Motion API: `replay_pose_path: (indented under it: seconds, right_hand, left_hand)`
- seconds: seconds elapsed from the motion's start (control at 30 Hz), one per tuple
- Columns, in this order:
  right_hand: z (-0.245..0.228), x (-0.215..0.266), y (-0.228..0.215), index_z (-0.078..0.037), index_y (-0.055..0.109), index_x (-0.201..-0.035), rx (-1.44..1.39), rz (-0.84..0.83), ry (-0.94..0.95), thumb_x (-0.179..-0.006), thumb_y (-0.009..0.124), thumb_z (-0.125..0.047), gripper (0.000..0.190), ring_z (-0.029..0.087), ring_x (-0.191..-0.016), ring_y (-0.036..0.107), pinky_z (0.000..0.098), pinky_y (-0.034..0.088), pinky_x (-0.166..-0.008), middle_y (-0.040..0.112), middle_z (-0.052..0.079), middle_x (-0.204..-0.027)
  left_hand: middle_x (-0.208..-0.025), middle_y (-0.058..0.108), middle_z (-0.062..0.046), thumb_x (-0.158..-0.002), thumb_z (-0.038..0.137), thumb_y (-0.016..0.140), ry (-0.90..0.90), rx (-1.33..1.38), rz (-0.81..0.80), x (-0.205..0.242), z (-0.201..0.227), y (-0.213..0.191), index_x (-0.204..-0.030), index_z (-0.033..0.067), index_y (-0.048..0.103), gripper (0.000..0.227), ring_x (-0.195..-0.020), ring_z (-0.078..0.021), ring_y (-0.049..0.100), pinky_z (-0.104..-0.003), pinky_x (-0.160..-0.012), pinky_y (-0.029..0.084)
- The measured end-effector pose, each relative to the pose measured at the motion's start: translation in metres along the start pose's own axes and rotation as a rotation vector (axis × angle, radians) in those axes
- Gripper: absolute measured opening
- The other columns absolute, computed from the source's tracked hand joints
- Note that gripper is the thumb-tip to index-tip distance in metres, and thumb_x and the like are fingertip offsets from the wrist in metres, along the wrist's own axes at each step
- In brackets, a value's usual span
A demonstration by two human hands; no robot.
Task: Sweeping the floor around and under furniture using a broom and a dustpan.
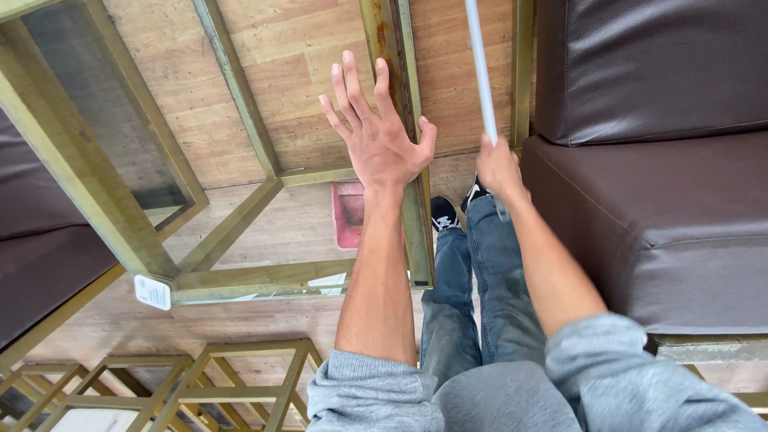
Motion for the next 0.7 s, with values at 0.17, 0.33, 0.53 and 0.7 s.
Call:
replay_pose_path:
  seconds: [0.17, 0.33, 0.53, 0.7]
  right_hand:
    - [0.143, 0.038, 0.042, -0.001, 0.051, -0.114, 0.087, 0.059, 0.064, -0.110, 0.032, -0.043, 0.046, 0.055, -0.101, 0.060, 0.0629, 0.045, -0.085, 0.064, 0.033, -0.110]
    - [0.256, 0.128, 0.072, -0.004, 0.048, -0.116, 0.134, -0.006, 0.203, -0.109, 0.033, -0.045, 0.044, 0.057, -0.100, 0.063, 0.0644, 0.048, -0.085, 0.065, 0.033, -0.108]
    - [0.400, 0.222, 0.089, -0.004, 0.058, -0.117, 0.139, -0.068, 0.216, -0.106, 0.039, -0.042, 0.044, 0.052, -0.101, 0.068, 0.0587, 0.052, -0.084, 0.071, 0.030, -0.109]
    - [0.399, 0.313, 0.047, -0.008, 0.063, -0.094, -0.183, -0.116, 0.374, -0.103, 0.051, -0.045, 0.040, 0.020, -0.049, 0.046, 0.0365, 0.037, -0.038, 0.048, 0.007, -0.061]
  left_hand:
    - [-0.168, 0.019, -0.022, -0.072, 0.061, 0.071, 0.026, 0.060, 0.013, 0.000, 0.000, -0.004, -0.161, 0.0176, 0.035, 0.105, -0.160, -0.0401, 0.017, -0.069, -0.132, 0.019]
    - [-0.167, 0.022, -0.016, -0.077, 0.063, 0.069, 0.045, 0.080, 0.010, 0.006, -0.002, -0.005, -0.159, 0.0219, 0.036, 0.097, -0.158, -0.0368, 0.014, -0.069, -0.130, 0.014]
    - [-0.171, 0.010, -0.008, -0.081, 0.047, 0.073, 0.014, 0.341, -0.011, 0.034, 0.003, -0.004, -0.163, 0.0235, 0.036, 0.093, -0.159, -0.0289, -0.003, -0.065, -0.131, 0.001]
    - [-0.126, 0.073, -0.004, -0.096, 0.021, 0.059, -0.147, 0.928, 0.421, 0.189, 0.018, -0.062, -0.124, 0.0107, 0.066, 0.031, -0.125, -0.0228, 0.068, -0.063, -0.133, 0.004]
Point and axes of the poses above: each hand's wrist, its own x-axis away from the middle knuckle, its own y-axis out of the palm, z = x × y, the point moved 9 cm from there along -x, towards the middle knuckle
